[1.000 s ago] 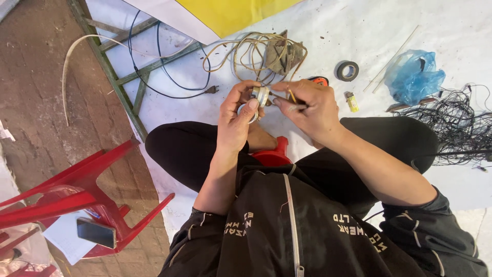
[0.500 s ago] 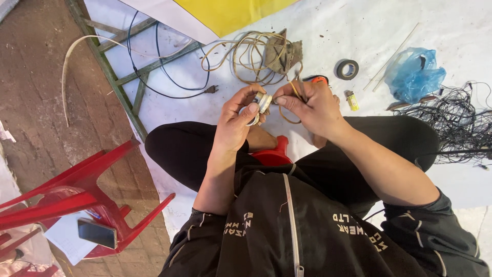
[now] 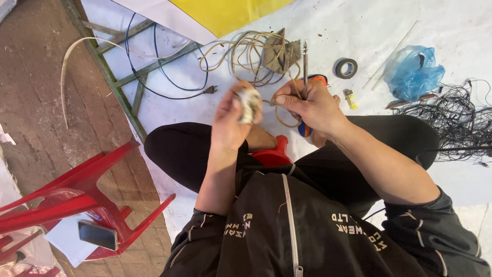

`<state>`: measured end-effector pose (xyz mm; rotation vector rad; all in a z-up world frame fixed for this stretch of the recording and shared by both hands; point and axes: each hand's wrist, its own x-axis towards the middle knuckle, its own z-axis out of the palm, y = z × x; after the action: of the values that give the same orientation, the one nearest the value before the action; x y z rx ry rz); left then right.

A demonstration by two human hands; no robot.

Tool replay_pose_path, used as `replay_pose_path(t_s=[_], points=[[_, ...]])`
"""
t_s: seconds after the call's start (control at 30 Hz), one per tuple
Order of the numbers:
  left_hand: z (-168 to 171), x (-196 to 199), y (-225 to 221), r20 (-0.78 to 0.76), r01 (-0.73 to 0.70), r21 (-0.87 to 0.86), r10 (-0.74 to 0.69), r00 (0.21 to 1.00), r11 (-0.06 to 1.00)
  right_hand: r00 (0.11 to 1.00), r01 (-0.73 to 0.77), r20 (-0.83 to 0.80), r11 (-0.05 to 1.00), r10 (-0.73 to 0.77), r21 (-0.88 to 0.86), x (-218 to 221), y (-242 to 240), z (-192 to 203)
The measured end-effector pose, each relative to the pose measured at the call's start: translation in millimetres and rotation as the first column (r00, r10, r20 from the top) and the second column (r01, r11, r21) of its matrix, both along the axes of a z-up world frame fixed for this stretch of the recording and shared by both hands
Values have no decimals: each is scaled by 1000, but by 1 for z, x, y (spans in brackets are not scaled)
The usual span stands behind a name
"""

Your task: Wiring a light socket by stripping wires and securing them with a screwdriver

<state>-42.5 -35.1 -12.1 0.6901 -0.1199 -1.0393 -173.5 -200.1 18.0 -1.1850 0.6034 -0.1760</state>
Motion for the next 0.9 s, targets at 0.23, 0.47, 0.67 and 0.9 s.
replay_pose_path(t_s=[0.23, 0.47, 0.67, 0.9], points=[[-7, 15, 4, -74, -42, -100, 35, 997, 994, 999, 44, 29, 997, -42, -67, 0, -5, 4], [-19, -3, -10, -89, 28, -126, -39, 995, 992, 994, 22, 109, 999, -18, -33, -1, -5, -2], [-54, 3, -18, -161, -12, 5, 13, 987, 1000, 993, 51, 111, 997, -44, -62, -6, -11, 1], [-313, 15, -9, -219, -38, 668, 245, 944, 743, 983, 178, 71, 974, -169, -139, -21, -24, 32]])
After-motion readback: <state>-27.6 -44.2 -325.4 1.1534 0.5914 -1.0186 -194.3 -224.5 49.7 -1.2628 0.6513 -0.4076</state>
